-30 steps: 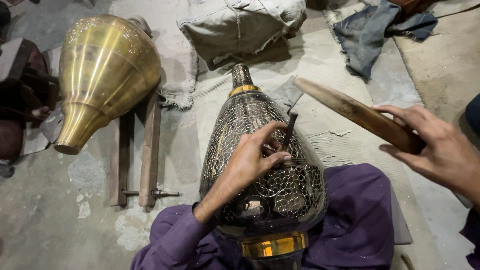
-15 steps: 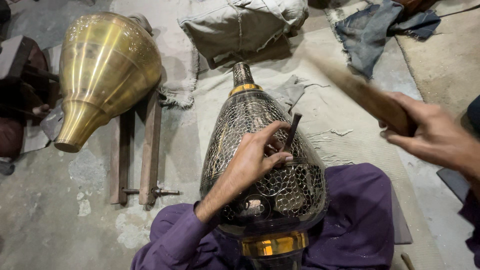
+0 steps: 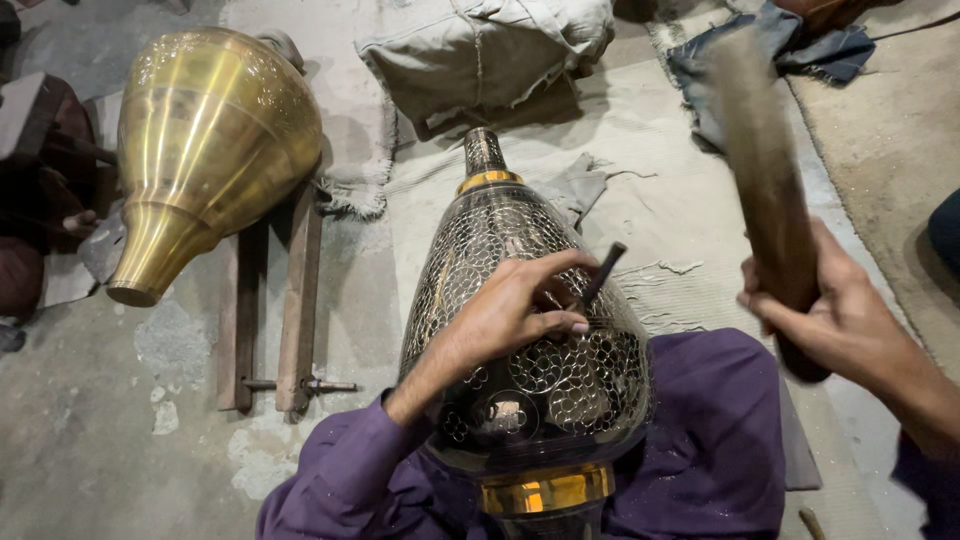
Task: The person sits on the floor of a metal workshop holding a small punch against the surface of a large patterned brass vessel and repeatedly strikes the punch with a wooden mallet, working the engraved decoration on the vessel body. A second brass vessel rests on a wooden stand beside them.
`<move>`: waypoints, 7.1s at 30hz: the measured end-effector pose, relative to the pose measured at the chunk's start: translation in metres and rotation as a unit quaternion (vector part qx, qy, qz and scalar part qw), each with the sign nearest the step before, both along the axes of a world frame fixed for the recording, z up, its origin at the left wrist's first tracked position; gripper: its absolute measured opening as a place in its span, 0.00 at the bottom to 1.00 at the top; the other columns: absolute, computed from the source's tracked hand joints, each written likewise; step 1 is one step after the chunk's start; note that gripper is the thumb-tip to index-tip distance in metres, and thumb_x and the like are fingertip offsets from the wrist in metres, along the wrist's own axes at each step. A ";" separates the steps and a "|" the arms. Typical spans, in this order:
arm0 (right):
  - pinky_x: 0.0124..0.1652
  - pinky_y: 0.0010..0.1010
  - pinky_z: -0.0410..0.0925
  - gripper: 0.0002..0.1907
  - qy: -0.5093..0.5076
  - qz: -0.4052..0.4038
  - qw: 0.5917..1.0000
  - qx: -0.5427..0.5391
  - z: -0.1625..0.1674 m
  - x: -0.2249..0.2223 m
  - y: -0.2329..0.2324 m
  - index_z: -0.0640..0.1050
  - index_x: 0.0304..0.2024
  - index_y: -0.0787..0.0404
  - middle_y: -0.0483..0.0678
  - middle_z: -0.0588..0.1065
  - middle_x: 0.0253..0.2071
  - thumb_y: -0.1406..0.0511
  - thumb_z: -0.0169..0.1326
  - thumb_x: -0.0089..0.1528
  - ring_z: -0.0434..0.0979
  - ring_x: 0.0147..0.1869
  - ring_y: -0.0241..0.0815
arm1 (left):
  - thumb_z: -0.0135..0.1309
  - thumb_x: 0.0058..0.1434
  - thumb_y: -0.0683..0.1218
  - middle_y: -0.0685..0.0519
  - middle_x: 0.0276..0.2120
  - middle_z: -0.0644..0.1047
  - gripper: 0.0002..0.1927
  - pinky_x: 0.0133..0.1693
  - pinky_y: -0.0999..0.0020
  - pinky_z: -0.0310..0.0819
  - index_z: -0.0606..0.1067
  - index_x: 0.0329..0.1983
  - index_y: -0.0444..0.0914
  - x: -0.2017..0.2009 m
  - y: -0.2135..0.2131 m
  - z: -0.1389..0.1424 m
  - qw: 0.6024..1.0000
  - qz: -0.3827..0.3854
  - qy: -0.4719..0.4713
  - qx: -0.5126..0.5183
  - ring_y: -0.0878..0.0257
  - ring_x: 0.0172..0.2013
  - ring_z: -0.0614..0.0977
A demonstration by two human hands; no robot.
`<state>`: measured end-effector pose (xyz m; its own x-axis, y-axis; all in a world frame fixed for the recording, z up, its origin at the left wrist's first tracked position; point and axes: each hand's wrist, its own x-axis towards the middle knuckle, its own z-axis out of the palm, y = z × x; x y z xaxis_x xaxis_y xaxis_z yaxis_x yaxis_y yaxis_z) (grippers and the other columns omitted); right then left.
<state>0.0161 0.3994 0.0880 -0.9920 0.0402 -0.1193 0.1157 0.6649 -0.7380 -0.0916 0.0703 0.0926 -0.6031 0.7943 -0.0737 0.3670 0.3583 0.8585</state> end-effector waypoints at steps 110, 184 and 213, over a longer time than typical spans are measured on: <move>0.41 0.34 0.77 0.44 0.166 0.187 0.946 0.207 0.060 -0.117 -0.036 0.67 0.73 0.45 0.52 0.75 0.52 0.64 0.63 0.53 0.81 0.43 0.45 | 0.62 0.61 0.43 0.40 0.35 0.84 0.29 0.26 0.63 0.88 0.65 0.63 0.34 0.037 -0.011 -0.009 0.959 0.283 -0.027 0.014 0.57 0.32 0.89; 0.39 0.35 0.80 0.42 0.084 0.097 0.977 0.168 0.010 -0.047 -0.001 0.69 0.71 0.54 0.53 0.76 0.47 0.62 0.67 0.54 0.83 0.44 0.43 | 0.65 0.58 0.47 0.44 0.43 0.83 0.30 0.37 0.56 0.90 0.68 0.63 0.41 0.020 -0.011 -0.015 0.978 0.205 -0.018 0.021 0.57 0.38 0.90; 0.48 0.39 0.78 0.33 -0.074 -0.155 0.985 0.028 -0.118 0.113 -0.001 0.70 0.66 0.56 0.55 0.81 0.47 0.69 0.65 0.58 0.84 0.47 0.47 | 0.62 0.57 0.47 0.52 0.43 0.85 0.32 0.46 0.60 0.85 0.70 0.66 0.47 -0.001 0.030 -0.030 0.983 -0.136 0.113 -0.053 0.62 0.40 0.88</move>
